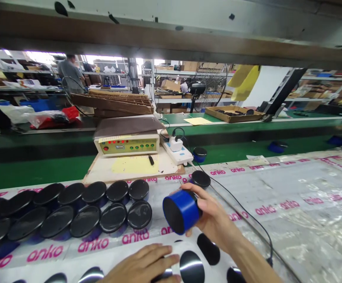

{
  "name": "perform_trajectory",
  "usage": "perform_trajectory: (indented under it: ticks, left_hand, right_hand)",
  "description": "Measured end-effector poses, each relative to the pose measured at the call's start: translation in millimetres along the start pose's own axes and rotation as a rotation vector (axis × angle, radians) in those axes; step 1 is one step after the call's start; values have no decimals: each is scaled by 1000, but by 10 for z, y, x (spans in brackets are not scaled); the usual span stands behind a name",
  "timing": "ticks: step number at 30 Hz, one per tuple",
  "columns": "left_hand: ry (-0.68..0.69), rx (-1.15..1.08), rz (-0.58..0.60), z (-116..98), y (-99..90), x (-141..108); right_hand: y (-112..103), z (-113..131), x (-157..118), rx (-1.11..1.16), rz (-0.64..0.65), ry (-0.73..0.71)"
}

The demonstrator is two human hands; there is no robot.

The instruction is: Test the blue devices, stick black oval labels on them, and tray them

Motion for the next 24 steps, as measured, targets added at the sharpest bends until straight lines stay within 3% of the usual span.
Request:
perform_trajectory:
  ticks: [3, 6, 8, 10, 13, 16, 18, 21, 24]
  left_hand:
    - [3, 9, -52, -11, 2, -6]
    - [-57, -98, -105, 6, -122, 1]
    - [-182, -274, -169, 56, -287, 10]
    - [-344, -402, -318, 117, -494, 14]
    - [-554, -412, -540, 170, -749, 18]
    - [-681, -414, -535, 190, -828, 52]
    - [-696, -415, -490, 218, -837, 68]
    - [-603, -391, -491, 299, -884, 64]
    - [-498, -377, -500, 399, -969, 43]
  right_hand:
    - [52, -136, 43, 221, -32, 73]
    - [110, -234, 54, 326, -24, 132]
    - [176, -273, 47, 352, 21, 155]
    - [280, -302, 30, 365, 93, 181]
    - [492, -353, 2, 366, 214, 250]
    - [686, -386, 21, 383, 243, 274]
    - [803, -395, 64, 398, 256, 287]
    - [968, -401, 121, 359, 307, 335]
    - [1046, -340, 157, 64, 273, 221]
Point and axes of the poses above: each hand's wrist, its own x-axis towards the middle knuckle, its own y-axis out of the palm, z = x × y, the point moved 4 cm from there along x, towards the middle knuckle, and after that the axes turned 8 degrees about y, right-handed, at the moved point
